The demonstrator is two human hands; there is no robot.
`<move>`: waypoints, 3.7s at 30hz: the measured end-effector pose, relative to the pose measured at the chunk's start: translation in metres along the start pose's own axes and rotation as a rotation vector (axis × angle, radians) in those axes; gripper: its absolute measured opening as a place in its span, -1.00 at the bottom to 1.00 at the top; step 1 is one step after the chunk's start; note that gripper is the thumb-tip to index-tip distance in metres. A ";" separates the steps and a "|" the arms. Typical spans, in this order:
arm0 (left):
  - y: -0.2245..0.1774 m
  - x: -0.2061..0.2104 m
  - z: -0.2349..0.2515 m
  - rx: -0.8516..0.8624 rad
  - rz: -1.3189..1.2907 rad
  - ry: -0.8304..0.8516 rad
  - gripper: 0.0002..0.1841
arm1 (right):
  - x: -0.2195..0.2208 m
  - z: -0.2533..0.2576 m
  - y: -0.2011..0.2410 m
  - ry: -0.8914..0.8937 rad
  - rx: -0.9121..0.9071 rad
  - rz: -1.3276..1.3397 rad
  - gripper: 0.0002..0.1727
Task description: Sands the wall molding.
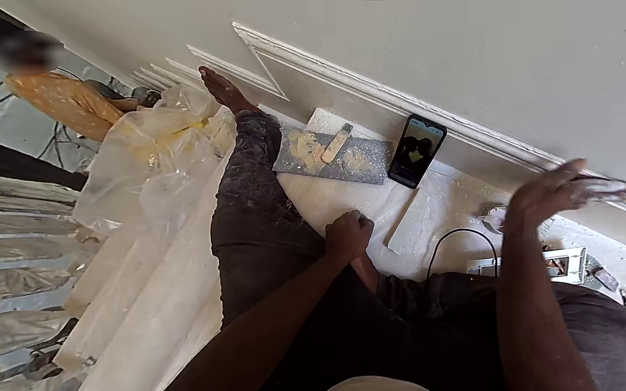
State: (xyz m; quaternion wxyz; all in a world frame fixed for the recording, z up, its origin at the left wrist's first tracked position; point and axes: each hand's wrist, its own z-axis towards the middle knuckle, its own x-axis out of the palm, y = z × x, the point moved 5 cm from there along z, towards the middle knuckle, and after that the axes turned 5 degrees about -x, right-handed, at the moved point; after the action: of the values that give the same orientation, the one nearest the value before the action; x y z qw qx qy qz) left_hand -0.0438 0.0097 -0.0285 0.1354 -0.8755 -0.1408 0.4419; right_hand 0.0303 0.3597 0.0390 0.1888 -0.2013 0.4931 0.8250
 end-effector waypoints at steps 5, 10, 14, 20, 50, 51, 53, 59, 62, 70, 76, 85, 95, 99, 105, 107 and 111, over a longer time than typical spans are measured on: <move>-0.007 0.002 0.003 -0.069 0.081 0.018 -0.63 | 0.010 -0.012 0.016 -0.006 0.061 0.136 0.00; -0.002 0.000 0.002 -0.031 0.033 0.022 -0.64 | 0.048 -0.087 0.057 0.481 -0.066 0.124 0.01; 0.003 0.000 0.001 -0.012 0.015 0.009 -0.64 | 0.022 -0.056 0.041 0.293 -0.014 0.152 -0.07; -0.006 0.002 0.005 -0.042 0.082 0.021 -0.63 | 0.000 -0.004 0.016 -0.057 0.066 0.176 -0.05; 0.000 0.000 0.001 -0.013 0.012 -0.016 -0.63 | -0.011 0.010 -0.002 -0.075 0.055 0.092 0.06; -0.002 0.000 0.001 -0.026 0.031 -0.016 -0.64 | -0.014 0.019 -0.008 -0.133 0.091 0.128 0.03; -0.005 0.000 0.002 -0.048 0.044 -0.004 -0.63 | -0.011 0.020 -0.011 -0.182 0.087 0.209 0.05; -0.006 0.001 0.003 -0.053 0.063 -0.002 -0.63 | 0.023 -0.037 0.029 0.202 -0.038 0.115 0.18; -0.001 0.000 0.002 -0.018 0.028 -0.003 -0.63 | 0.023 -0.037 0.030 0.242 -0.020 0.035 0.25; -0.003 0.001 0.003 -0.046 0.025 -0.028 -0.64 | -0.019 0.040 -0.031 -0.254 0.180 0.193 -0.06; -0.006 0.001 0.001 -0.052 0.040 -0.038 -0.65 | 0.015 -0.033 0.029 0.194 -0.014 0.133 0.17; 0.000 -0.001 -0.002 0.016 0.013 -0.079 -0.67 | -0.016 0.029 -0.017 -0.123 0.117 0.066 0.08; -0.073 0.015 0.004 0.435 0.225 -0.090 -0.29 | -0.020 0.037 -0.032 -0.226 0.082 0.151 0.06; -0.087 0.028 0.011 0.446 0.330 -0.116 -0.17 | -0.022 0.035 -0.028 -0.231 0.064 0.160 0.06; -0.091 0.031 0.016 0.399 0.411 -0.116 -0.12 | -0.020 0.037 -0.029 -0.214 0.071 0.114 0.05; -0.092 0.033 0.018 0.390 0.426 -0.128 -0.12 | -0.019 0.037 -0.030 -0.209 0.076 0.106 0.06; -0.091 0.033 0.017 0.398 0.420 -0.128 -0.11 | -0.018 0.036 -0.031 -0.203 0.080 0.089 0.07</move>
State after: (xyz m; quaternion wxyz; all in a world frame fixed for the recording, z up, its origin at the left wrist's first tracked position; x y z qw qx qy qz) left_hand -0.0504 0.1075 -0.0299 0.2008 -0.8122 0.1244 0.5335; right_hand 0.0560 0.4035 0.0415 0.2085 -0.0870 0.5123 0.8285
